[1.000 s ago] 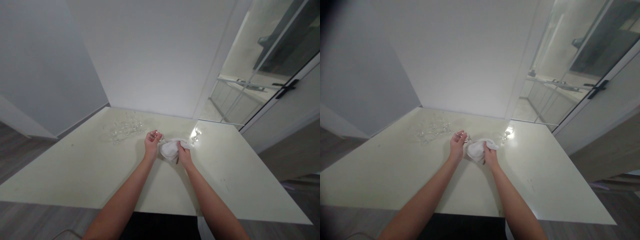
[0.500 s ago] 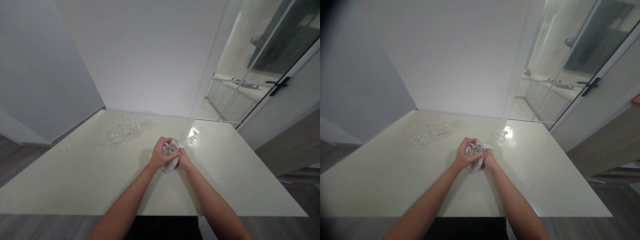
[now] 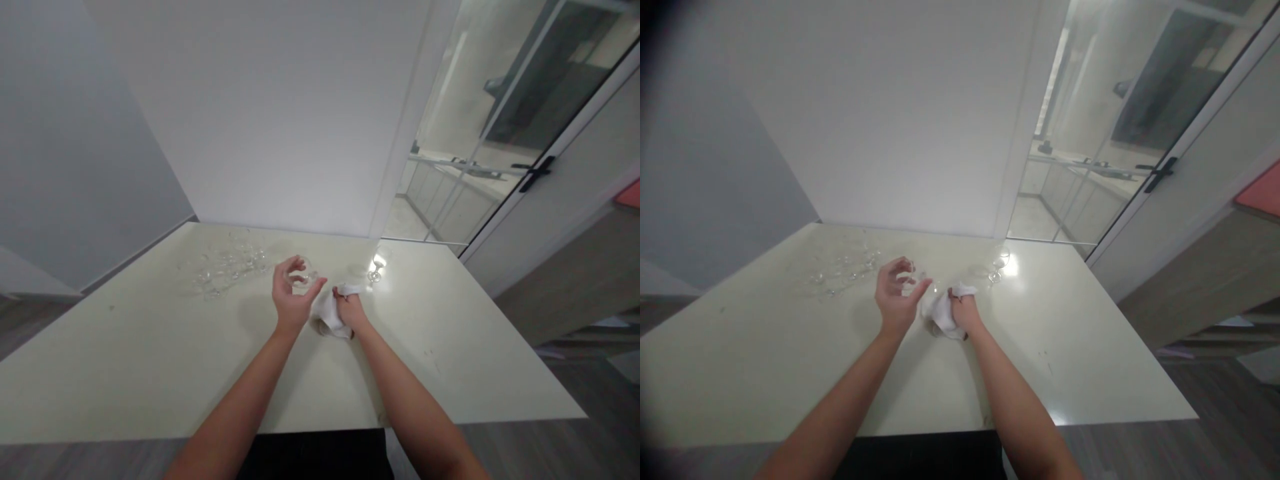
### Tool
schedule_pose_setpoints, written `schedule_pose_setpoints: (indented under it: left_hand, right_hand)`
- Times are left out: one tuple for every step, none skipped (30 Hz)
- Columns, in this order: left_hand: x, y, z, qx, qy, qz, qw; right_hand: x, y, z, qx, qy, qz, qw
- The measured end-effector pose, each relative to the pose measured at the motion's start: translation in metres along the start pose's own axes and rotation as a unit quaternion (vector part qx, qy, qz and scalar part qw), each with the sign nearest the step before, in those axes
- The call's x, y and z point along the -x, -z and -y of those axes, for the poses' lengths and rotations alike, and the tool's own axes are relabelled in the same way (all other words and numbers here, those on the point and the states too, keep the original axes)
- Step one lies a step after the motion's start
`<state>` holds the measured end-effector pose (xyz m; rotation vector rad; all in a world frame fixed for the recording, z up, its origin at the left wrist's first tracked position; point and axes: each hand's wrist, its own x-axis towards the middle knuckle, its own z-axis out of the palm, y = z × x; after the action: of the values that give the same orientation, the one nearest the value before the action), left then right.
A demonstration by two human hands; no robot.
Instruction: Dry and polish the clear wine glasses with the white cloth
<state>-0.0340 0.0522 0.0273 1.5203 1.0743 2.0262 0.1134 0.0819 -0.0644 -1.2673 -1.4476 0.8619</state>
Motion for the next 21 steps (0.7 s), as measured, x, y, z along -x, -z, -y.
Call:
schedule_pose_setpoints:
  left_hand:
    - [-0.004,-0.007,-0.001,0.010,0.017,-0.011,1.000]
    - [-0.009,-0.016,0.000,0.016,0.033,0.010,0.999]
    - [-0.013,-0.026,0.002,0.021,0.051,0.052,0.997]
    - [-0.017,-0.037,0.007,0.025,0.074,0.100,0.992]
    - [-0.020,-0.050,0.014,0.032,0.101,0.132,0.986]
    - [-0.023,-0.063,0.022,0.039,0.129,0.145,0.980]
    - [-0.024,-0.075,0.032,0.045,0.157,0.144,0.976]
    - [-0.025,-0.087,0.041,0.047,0.182,0.141,0.972]
    - [-0.026,-0.098,0.050,0.049,0.202,0.144,0.968]
    - [-0.026,-0.108,0.058,0.053,0.215,0.147,0.964]
    - [-0.026,-0.115,0.065,0.053,0.223,0.151,0.962]
    - [-0.026,-0.122,0.071,0.050,0.228,0.154,0.960]
    - [-0.025,-0.127,0.076,0.046,0.229,0.157,0.959]
    - [-0.025,-0.130,0.079,0.041,0.230,0.161,0.959]
    - [-0.025,-0.133,0.083,0.038,0.232,0.165,0.958]
    - [-0.025,-0.135,0.085,0.036,0.234,0.171,0.957]
    - [-0.025,-0.137,0.088,0.038,0.237,0.177,0.955]
    - [-0.026,-0.139,0.090,0.041,0.240,0.182,0.953]
    - [-0.025,-0.140,0.092,0.045,0.244,0.186,0.951]
    - [-0.025,-0.142,0.094,0.048,0.248,0.189,0.949]
    - [-0.025,-0.143,0.095,0.052,0.250,0.190,0.948]
  right_hand:
    - [0.000,0.000,-0.001,0.021,0.004,0.025,0.999]
    - [0.001,0.000,-0.001,0.045,0.013,0.049,0.998]
    - [0.002,0.000,-0.001,0.070,0.022,0.070,0.995]
    - [0.002,0.000,-0.001,0.093,0.029,0.084,0.992]
    - [0.003,0.000,0.000,0.112,0.035,0.092,0.989]
    - [0.003,0.001,0.000,0.123,0.041,0.096,0.987]
    - [0.003,0.002,0.000,0.126,0.047,0.097,0.986]
    - [0.003,0.002,-0.001,0.120,0.051,0.096,0.987]
    - [0.003,0.003,-0.001,0.110,0.052,0.091,0.988]
    - [0.002,0.003,-0.002,0.101,0.049,0.086,0.990]
    - [0.002,0.003,-0.003,0.096,0.043,0.081,0.991]
    - [0.001,0.003,-0.004,0.093,0.034,0.076,0.992]
    - [0.001,0.003,-0.005,0.092,0.025,0.072,0.993]
    - [0.000,0.003,-0.006,0.090,0.016,0.068,0.994]
    - [0.000,0.003,-0.006,0.087,0.009,0.065,0.994]
    - [0.000,0.003,-0.006,0.083,0.003,0.063,0.995]
    - [0.000,0.003,-0.006,0.080,-0.002,0.062,0.995]
    - [-0.001,0.003,-0.006,0.080,-0.006,0.062,0.995]
    - [-0.001,0.003,-0.006,0.081,-0.011,0.062,0.995]
    - [-0.001,0.003,-0.007,0.081,-0.013,0.062,0.995]
    - [-0.002,0.003,-0.007,0.078,-0.015,0.061,0.995]
